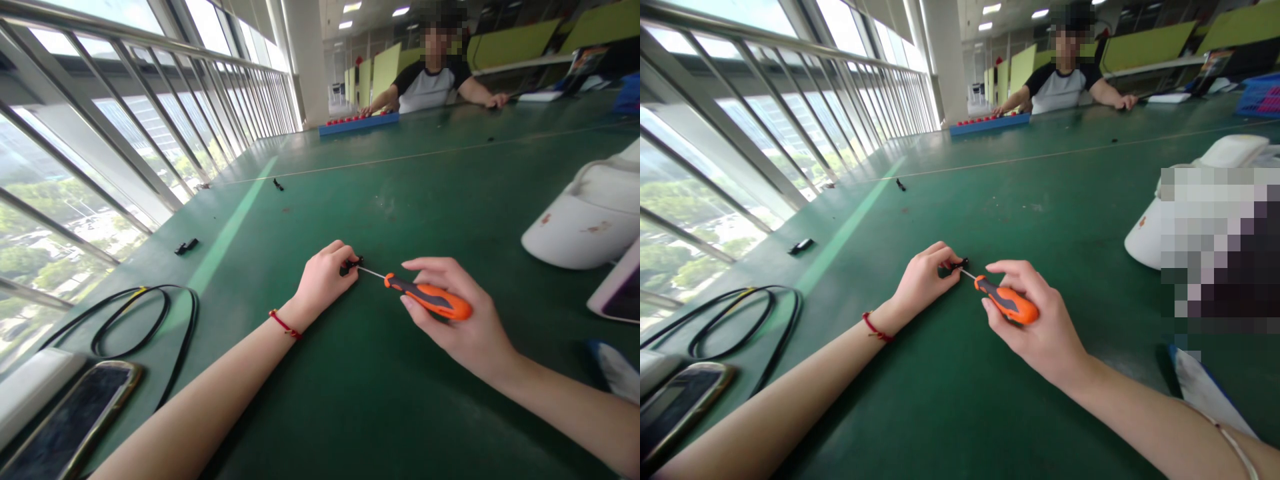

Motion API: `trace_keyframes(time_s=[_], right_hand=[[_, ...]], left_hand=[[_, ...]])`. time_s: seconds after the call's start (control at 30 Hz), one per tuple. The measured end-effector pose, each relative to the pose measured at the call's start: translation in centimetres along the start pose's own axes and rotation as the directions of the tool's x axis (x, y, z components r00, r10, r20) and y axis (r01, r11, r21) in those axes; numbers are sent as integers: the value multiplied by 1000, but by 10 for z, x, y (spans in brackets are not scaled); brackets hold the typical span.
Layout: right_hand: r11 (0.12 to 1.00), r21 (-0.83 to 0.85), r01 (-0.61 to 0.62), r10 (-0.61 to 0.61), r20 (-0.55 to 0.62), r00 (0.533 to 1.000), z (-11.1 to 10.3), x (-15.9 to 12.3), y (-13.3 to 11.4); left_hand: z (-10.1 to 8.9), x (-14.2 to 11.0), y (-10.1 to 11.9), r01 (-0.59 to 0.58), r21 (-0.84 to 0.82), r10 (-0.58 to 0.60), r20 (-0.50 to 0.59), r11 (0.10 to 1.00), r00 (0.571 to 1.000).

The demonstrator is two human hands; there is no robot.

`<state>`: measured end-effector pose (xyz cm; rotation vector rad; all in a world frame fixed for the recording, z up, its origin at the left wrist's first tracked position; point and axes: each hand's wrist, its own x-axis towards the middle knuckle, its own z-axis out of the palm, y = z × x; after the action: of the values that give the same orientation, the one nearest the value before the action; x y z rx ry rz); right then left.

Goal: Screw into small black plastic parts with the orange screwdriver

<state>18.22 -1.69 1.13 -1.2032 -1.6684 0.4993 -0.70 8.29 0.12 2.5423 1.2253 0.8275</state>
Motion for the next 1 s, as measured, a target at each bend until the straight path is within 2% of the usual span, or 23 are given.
trace_keyframes(time_s=[0.07,0.1,0.23,0.27,0.37,0.47,0.57,0.67,0.8,1.0], right_hand=[[998,24,66,-63,-100,993,0,0,1],[997,28,75,-72,-103,992,0,0,2],[1000,-29,-4,6,83,997,-2,-1,0],[1000,-27,-8,10,81,997,-2,-1,-1],[999,42,18,-16,-48,999,-2,0,-1],[999,50,-21,27,-120,992,-1,3,3],[992,-59,-112,113,8,994,1,6,11],[966,-221,-133,172,164,971,3,7,17],[938,-334,-97,181,230,956,4,6,17],[910,-411,-47,191,316,930,3,9,8]], left_hand=[[0,0,0,-1,7,1,-1,1000,1000],[0,0,0,-1,9,1,-2,1000,1000],[0,0,0,5,-12,-5,-8,1000,1000],[0,0,0,12,-25,-12,-14,1000,1000],[0,2,-3,55,-100,-62,-65,993,996],[0,4,-6,116,-188,-135,-93,975,987],[0,6,-8,169,-201,-187,-75,965,979],[-1,6,-8,198,-163,-210,-61,967,976],[-1,6,-6,209,-130,-217,-54,969,975],[-2,6,-5,213,-127,-222,-67,969,973]])
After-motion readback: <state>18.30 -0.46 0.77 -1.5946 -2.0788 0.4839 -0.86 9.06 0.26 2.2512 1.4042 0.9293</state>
